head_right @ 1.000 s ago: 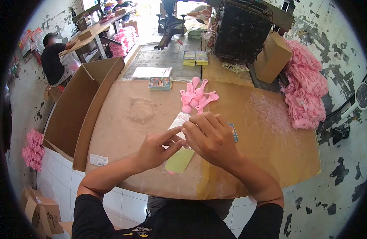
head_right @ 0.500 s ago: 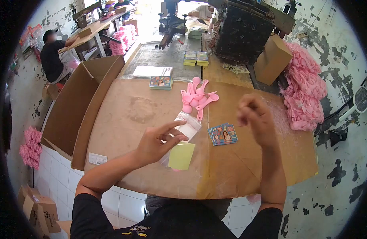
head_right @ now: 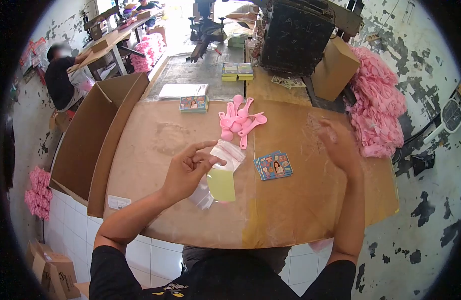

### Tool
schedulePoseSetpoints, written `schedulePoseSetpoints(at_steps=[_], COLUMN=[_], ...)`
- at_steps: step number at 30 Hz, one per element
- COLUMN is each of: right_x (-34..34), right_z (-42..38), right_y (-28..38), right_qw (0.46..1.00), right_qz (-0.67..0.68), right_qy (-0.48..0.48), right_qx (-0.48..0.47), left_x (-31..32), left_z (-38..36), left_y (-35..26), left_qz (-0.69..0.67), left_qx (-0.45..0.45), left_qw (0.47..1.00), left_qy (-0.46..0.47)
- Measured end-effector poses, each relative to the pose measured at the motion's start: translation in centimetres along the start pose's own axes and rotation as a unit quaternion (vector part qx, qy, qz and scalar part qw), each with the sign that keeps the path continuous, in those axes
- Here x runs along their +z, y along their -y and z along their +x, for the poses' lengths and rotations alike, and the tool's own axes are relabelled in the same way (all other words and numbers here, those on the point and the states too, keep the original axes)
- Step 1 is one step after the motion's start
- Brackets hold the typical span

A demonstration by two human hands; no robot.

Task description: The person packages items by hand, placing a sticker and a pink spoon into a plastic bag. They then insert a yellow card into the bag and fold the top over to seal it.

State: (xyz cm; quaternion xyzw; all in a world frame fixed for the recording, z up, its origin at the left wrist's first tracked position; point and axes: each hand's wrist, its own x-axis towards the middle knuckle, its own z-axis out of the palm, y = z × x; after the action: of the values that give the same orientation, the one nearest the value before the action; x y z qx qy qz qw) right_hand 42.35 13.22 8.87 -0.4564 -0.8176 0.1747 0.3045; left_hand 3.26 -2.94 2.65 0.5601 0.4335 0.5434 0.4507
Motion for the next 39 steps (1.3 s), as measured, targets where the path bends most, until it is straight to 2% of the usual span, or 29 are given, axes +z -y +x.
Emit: schedulePoseSetpoints(at_steps=[2, 4, 6, 9, 12, 16, 24, 27, 30, 34, 36, 39], right_x=[2.6, 5.4, 8.2, 11.9, 13.9, 13.5, 15.1, 14.8, 15.6, 15.5, 15.1, 15.0], right_z=[0.1, -0.1, -1.0, -1.5, -0.5, 0.4, -0.1, 0.2, 0.1, 0.2, 0.5, 0.5], right_y=[3.5, 7.1, 11.1, 14.0, 12.9, 12.4, 9.8, 9.1, 8.1, 8.1, 7.9, 7.9], right_qw=[0.961, 0.984, 0.95, 0.926, 0.902, 0.897, 0.877, 0.859, 0.856, 0.883, 0.895, 0.884], right_qz=[-0.218, -0.014, 0.223, 0.286, 0.359, 0.378, 0.439, 0.449, 0.468, 0.428, 0.399, 0.419], right_qy=[-0.052, 0.076, 0.209, 0.236, 0.238, 0.228, 0.192, 0.233, 0.215, 0.193, 0.199, 0.207], right_qx=[-0.161, -0.163, -0.059, -0.064, -0.022, -0.024, 0.031, 0.082, 0.051, -0.003, -0.029, -0.019], left_x=[-0.2, -0.1, -0.1, -0.4, -0.8, -0.8, -1.0, -0.8, -1.3, -1.7, -2.3, -2.6], left_z=[0.1, 0.2, 0.2, 0.1, 0.3, 0.7, 0.8, 0.9, 0.9, 1.0, 1.1, 1.2], left_y=[0.1, -0.1, 0.2, 0.1, 0.0, 0.4, 1.5, 1.6, 1.8, 1.9, 2.1, 2.8], left_qz=[0.003, 0.011, -0.013, -0.014, -0.067, -0.109, -0.044, -0.049, -0.012, 0.003, -0.049, -0.083], left_qx=[0.012, 0.018, 0.01, -0.004, -0.011, 0.007, -0.05, -0.043, -0.023, -0.017, -0.051, -0.077], left_qw=[1.0, 1.0, 1.0, 1.0, 0.998, 0.994, 0.998, 0.998, 1.0, 1.0, 0.997, 0.993], left_qy=[-0.012, -0.023, -0.025, -0.018, -0.014, 0.008, -0.012, -0.02, 0.004, 0.025, 0.032, 0.032])
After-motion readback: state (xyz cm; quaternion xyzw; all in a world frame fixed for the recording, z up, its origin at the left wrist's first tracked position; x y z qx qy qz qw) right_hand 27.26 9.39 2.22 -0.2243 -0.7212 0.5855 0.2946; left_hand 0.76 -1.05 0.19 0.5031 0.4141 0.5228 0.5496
